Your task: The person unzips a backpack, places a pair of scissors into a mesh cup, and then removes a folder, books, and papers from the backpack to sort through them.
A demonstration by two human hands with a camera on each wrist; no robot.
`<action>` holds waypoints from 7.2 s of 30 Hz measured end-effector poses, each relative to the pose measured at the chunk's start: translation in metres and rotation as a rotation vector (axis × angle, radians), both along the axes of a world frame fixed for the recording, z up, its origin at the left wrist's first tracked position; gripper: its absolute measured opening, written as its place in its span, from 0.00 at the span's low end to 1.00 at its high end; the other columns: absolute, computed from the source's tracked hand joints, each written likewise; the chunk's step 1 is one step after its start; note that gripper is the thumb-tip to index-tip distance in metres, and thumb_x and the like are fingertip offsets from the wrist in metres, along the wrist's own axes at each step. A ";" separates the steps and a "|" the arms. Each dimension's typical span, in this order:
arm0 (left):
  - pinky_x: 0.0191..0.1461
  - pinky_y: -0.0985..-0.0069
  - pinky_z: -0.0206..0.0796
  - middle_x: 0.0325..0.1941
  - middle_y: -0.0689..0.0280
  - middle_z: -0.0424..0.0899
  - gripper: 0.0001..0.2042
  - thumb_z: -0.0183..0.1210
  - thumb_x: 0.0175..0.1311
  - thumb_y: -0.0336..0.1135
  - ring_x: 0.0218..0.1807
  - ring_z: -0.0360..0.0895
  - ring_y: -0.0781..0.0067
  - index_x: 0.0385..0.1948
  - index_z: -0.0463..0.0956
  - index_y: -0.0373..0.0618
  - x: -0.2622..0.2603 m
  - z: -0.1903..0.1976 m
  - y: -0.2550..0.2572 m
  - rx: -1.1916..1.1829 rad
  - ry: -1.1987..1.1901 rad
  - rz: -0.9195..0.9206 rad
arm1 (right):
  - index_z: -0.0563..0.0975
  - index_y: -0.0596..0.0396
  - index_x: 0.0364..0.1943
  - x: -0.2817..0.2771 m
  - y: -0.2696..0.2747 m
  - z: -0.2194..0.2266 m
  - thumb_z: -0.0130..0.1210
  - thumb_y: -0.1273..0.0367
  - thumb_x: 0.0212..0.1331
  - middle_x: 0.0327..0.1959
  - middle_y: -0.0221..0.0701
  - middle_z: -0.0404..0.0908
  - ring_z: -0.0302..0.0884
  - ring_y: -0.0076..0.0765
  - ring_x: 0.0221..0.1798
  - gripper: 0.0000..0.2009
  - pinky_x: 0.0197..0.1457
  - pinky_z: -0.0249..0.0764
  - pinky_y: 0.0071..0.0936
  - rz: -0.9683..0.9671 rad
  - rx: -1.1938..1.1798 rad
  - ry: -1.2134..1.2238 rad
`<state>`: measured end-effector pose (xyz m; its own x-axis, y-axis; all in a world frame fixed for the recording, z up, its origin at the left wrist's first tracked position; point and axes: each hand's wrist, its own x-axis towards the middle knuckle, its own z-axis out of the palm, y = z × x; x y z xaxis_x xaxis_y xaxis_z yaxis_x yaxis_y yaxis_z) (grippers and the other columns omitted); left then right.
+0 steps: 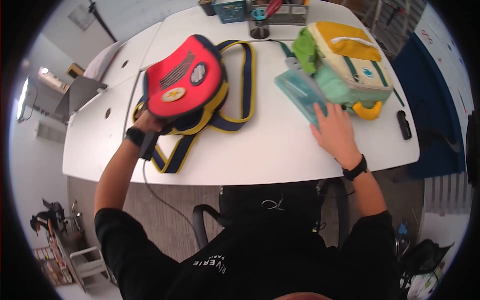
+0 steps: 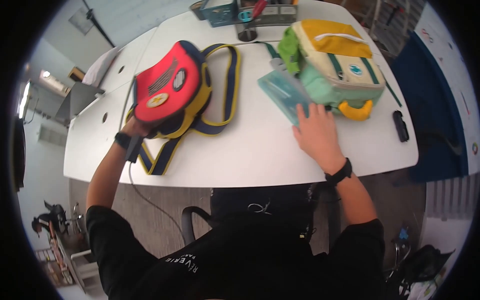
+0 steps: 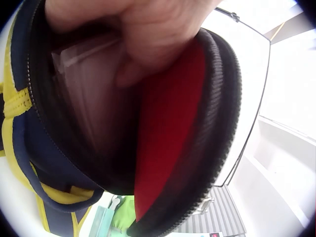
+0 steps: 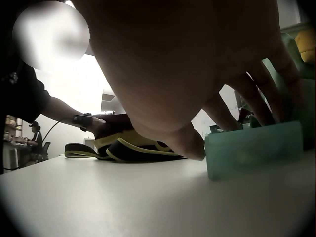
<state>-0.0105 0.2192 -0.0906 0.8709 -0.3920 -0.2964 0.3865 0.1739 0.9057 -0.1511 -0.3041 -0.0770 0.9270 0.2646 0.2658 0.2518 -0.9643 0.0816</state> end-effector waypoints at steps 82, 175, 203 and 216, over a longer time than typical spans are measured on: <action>0.39 0.61 0.84 0.54 0.48 0.78 0.33 0.62 0.57 0.25 0.48 0.83 0.54 0.65 0.59 0.29 -0.315 0.074 -0.056 -0.300 0.097 0.376 | 0.80 0.69 0.45 0.215 0.271 0.002 0.65 0.61 0.53 0.38 0.38 0.85 0.84 0.33 0.36 0.23 0.37 0.79 0.30 0.069 1.255 1.045; 0.56 0.62 0.69 0.55 0.51 0.75 0.35 0.67 0.63 0.39 0.52 0.74 0.61 0.64 0.57 0.30 -0.032 -0.018 -0.043 0.573 -0.227 -0.633 | 0.72 0.65 0.59 0.103 0.082 -0.065 0.63 0.58 0.48 0.44 0.51 0.80 0.76 0.56 0.53 0.34 0.57 0.72 0.44 0.520 0.894 0.172; 0.34 0.70 0.68 0.39 0.53 0.78 0.23 0.61 0.66 0.42 0.27 0.72 0.67 0.55 0.75 0.31 -0.186 -0.019 -0.185 0.975 -0.826 0.433 | 0.77 0.52 0.58 0.049 0.059 -0.007 0.61 0.62 0.59 0.43 0.43 0.84 0.79 0.46 0.39 0.22 0.46 0.76 0.36 0.432 0.569 0.243; 0.30 0.78 0.71 0.27 0.60 0.84 0.13 0.58 0.64 0.20 0.26 0.81 0.76 0.47 0.68 0.36 -0.166 0.023 -0.196 0.466 -0.756 0.489 | 0.70 0.67 0.61 0.075 0.052 0.021 0.62 0.68 0.63 0.35 0.32 0.86 0.82 0.21 0.36 0.25 0.40 0.75 0.18 0.456 1.438 0.211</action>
<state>-0.1765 0.0233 -0.0679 0.9276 0.0718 0.3665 -0.3351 -0.2734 0.9017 -0.0757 -0.2519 -0.0559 0.8930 0.1704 0.4166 0.4274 -0.0307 -0.9036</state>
